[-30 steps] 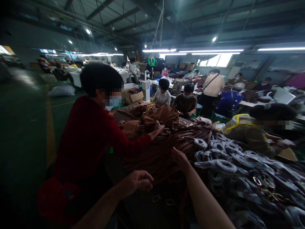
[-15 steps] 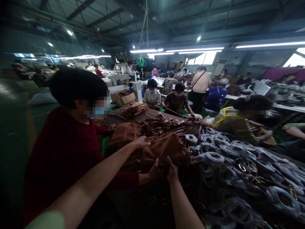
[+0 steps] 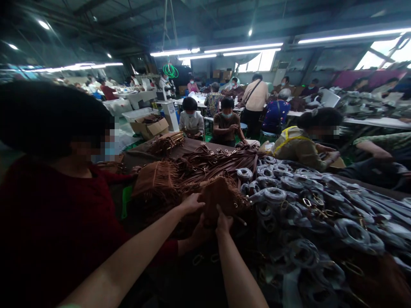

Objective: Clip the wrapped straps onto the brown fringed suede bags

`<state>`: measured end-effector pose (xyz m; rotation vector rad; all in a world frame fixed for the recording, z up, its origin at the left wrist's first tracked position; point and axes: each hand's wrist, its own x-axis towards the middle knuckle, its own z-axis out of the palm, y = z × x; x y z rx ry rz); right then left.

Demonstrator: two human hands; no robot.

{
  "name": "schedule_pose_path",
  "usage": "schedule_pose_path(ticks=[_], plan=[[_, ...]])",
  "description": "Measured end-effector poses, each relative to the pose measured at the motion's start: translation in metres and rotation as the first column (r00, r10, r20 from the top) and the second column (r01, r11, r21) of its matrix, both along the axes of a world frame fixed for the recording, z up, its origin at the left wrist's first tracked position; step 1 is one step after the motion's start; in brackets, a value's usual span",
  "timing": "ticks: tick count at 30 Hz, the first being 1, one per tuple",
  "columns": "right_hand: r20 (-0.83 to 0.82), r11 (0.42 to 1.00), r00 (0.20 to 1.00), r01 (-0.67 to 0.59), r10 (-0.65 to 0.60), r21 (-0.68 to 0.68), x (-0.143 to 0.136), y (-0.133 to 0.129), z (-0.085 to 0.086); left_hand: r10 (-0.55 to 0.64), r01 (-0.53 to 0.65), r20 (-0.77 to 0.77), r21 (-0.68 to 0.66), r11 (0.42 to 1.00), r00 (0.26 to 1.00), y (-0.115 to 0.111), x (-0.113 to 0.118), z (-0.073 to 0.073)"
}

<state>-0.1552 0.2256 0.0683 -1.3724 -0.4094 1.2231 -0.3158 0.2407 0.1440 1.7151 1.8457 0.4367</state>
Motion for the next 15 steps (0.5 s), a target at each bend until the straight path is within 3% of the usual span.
schedule_pose_path(ticks=[4,8,11,13,15], plan=[[0.02,0.999,1.0,-0.009,0.008,0.041,-0.004,-0.021,0.019,0.056,-0.056,0.0,0.082,0.995,0.998,-0.03,0.009,-0.001],[0.039,0.997,0.999,-0.04,0.038,0.065,0.004,-0.046,0.038,0.077,-0.1,0.138,0.164,0.981,0.987,-0.064,0.011,0.004],[-0.017,0.998,0.999,-0.027,0.028,0.048,0.016,-0.057,0.048,0.183,-0.261,0.305,0.239,0.935,0.935,-0.108,0.013,0.005],[-0.051,1.0,0.999,0.004,-0.005,-0.025,0.025,-0.061,0.053,0.246,-0.347,0.422,0.182,0.92,0.873,-0.147,0.022,-0.002],[-0.045,0.994,0.998,0.032,-0.036,-0.1,0.033,-0.065,0.055,0.254,-0.272,0.546,-0.05,0.961,0.798,-0.187,0.039,-0.017]])
